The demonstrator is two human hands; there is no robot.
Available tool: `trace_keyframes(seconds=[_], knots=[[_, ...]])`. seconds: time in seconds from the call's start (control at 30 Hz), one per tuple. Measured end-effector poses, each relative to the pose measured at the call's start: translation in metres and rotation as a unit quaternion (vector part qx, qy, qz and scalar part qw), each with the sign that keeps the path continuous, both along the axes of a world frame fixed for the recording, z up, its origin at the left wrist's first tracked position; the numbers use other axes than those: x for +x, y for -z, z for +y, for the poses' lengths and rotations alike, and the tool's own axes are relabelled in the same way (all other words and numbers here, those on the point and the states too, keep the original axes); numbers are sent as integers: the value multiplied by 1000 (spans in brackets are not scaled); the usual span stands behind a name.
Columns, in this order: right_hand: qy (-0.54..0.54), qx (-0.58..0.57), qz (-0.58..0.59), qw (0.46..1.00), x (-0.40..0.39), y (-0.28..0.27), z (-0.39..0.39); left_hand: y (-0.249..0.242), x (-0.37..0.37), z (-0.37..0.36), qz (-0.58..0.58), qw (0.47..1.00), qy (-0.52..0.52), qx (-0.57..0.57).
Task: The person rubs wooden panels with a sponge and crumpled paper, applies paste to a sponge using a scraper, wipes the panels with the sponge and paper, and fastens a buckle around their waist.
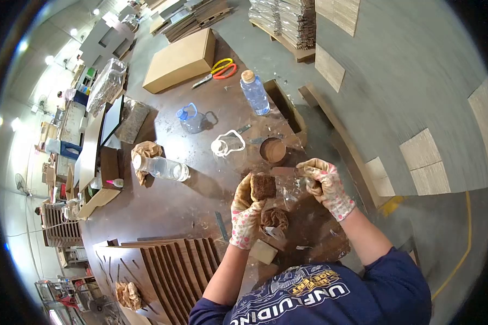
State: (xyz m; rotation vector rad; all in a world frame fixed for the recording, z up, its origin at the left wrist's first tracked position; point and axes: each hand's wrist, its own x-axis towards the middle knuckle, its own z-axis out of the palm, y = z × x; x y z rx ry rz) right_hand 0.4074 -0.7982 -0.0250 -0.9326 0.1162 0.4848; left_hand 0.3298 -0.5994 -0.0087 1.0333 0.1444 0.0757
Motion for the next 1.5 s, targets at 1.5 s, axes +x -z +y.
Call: trace_keyframes(seconds=[1.5], knots=[[28, -356, -663, 658, -24, -19, 11, 14, -2, 3, 42, 987, 30, -151]])
